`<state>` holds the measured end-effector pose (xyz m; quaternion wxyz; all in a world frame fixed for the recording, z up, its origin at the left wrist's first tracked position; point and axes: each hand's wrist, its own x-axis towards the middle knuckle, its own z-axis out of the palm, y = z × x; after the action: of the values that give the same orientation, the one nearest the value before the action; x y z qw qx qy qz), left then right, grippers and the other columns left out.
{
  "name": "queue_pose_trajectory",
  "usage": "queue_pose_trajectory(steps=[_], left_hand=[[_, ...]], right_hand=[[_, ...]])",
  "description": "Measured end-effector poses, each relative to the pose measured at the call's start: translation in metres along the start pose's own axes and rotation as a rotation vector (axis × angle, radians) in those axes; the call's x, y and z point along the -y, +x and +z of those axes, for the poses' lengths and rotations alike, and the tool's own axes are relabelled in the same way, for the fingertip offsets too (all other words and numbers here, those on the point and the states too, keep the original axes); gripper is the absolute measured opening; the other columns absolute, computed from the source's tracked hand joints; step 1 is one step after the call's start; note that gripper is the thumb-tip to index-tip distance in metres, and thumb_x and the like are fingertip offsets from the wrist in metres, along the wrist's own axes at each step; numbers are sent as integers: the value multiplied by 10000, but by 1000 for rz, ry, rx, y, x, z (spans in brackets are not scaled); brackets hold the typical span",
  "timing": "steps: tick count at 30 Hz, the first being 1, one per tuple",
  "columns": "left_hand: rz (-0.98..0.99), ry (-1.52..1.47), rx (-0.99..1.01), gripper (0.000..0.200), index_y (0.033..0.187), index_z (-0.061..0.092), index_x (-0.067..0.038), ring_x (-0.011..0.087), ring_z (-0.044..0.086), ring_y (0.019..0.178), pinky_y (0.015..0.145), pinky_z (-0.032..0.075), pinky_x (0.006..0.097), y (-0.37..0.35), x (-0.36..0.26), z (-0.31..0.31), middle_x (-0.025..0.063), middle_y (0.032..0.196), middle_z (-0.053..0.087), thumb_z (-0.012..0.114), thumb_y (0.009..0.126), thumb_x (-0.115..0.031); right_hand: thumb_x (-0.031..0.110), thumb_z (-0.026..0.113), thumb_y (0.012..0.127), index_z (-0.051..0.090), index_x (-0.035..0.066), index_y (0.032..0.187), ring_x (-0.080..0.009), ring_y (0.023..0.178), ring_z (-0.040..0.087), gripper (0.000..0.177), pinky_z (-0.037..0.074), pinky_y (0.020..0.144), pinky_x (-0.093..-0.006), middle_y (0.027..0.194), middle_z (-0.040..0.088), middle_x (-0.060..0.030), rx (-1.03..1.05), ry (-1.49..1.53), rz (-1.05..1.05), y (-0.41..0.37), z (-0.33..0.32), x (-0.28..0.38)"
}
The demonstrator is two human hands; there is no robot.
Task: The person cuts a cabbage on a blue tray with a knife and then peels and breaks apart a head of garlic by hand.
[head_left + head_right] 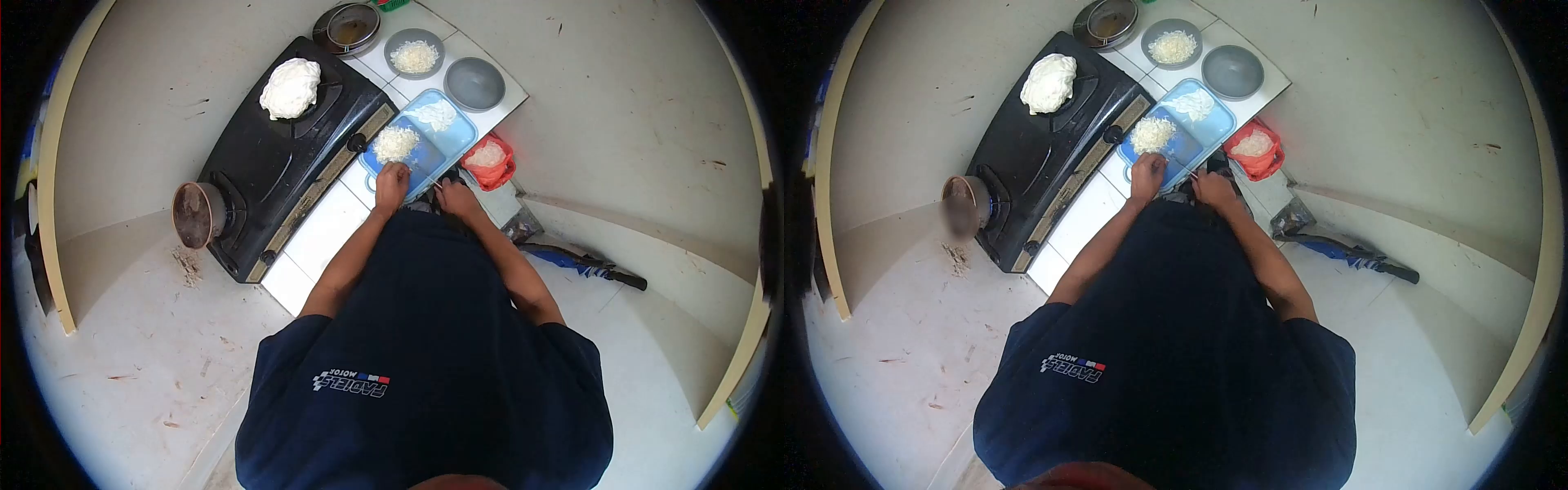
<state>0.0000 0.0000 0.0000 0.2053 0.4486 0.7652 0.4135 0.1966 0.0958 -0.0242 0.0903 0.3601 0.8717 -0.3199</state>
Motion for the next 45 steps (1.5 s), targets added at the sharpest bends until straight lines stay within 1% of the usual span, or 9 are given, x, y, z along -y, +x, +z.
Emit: queue_pose_trajectory(steps=[3, 5, 11, 14, 21, 23, 30, 39, 45], left_hand=[[10, 12, 15, 57, 925, 721, 7, 298, 676, 759, 700, 536, 394, -2, 1, -6, 157, 867, 636, 685, 883, 22], [-15, 1, -17, 24, 879, 736, -5, 291, 663, 719, 675, 529, 398, 0, 1, -4, 148, 824, 655, 728, 858, -13], [-3, -9, -22, 65, 891, 741, -3, 288, 682, 742, 689, 541, 390, 1, 1, -2, 146, 828, 659, 728, 827, 1], [-22, -36, 4, 59, 895, 718, 11, 307, 664, 746, 694, 528, 404, 1, 3, 0, 158, 844, 622, 683, 857, 38], [56, 13, -41, 37, 883, 699, 9, 318, 650, 739, 687, 521, 411, 1, 9, 4, 160, 835, 612, 682, 864, 36], [-4, -38, -26, 44, 889, 698, 5, 320, 647, 740, 690, 521, 412, 0, 3, 1, 162, 826, 612, 684, 861, 36], [36, -61, -53, 38, 882, 710, 7, 307, 645, 730, 689, 520, 412, 0, 8, 4, 159, 793, 602, 698, 856, 31], [-5, -64, -45, 56, 898, 735, 8, 311, 649, 729, 683, 519, 407, -1, 4, 4, 160, 824, 625, 694, 864, 27], [12, 1, -23, 43, 887, 722, 15, 315, 649, 737, 688, 522, 414, -1, 0, 2, 161, 833, 627, 686, 873, 32]], right_hand=[[365, 558, 1004, 580, -56, 1121, -495, 758, 700, 438, 574, 718, -591, 843, 701, -302, -42, -11, -52, 1, 5, 4], [367, 551, 1009, 584, -54, 1089, -509, 747, 688, 430, 566, 708, -596, 808, 687, -301, -50, 61, -67, -4, -2, 7], [368, 546, 1016, 598, -37, 1067, -506, 770, 692, 412, 565, 712, -590, 824, 689, -307, -40, 58, -75, -8, 4, 0], [359, 548, 1015, 598, -43, 1056, -500, 780, 697, 407, 569, 718, -586, 837, 694, -308, -10, 44, -39, -5, -2, 10], [352, 546, 1010, 582, -56, 1030, -481, 786, 709, 410, 582, 728, -577, 843, 706, -291, -16, -3, -58, -1, -4, 13], [358, 545, 1010, 581, -57, 1046, -484, 793, 710, 418, 579, 731, -584, 839, 704, -292, -13, 2, -26, -6, -8, 10], [377, 542, 1012, 593, -52, 1054, -500, 769, 699, 435, 570, 715, -594, 818, 694, -297, -36, 5, -34, -2, 2, 0], [375, 541, 1012, 617, -50, 1015, -516, 762, 685, 431, 566, 715, -593, 794, 679, -319, -43, 75, -82, -7, 2, 2], [374, 543, 1018, 564, -73, 1044, -526, 730, 686, 449, 562, 673, -598, 776, 674, -329, -59, 73, -77, 8, 15, 7]])
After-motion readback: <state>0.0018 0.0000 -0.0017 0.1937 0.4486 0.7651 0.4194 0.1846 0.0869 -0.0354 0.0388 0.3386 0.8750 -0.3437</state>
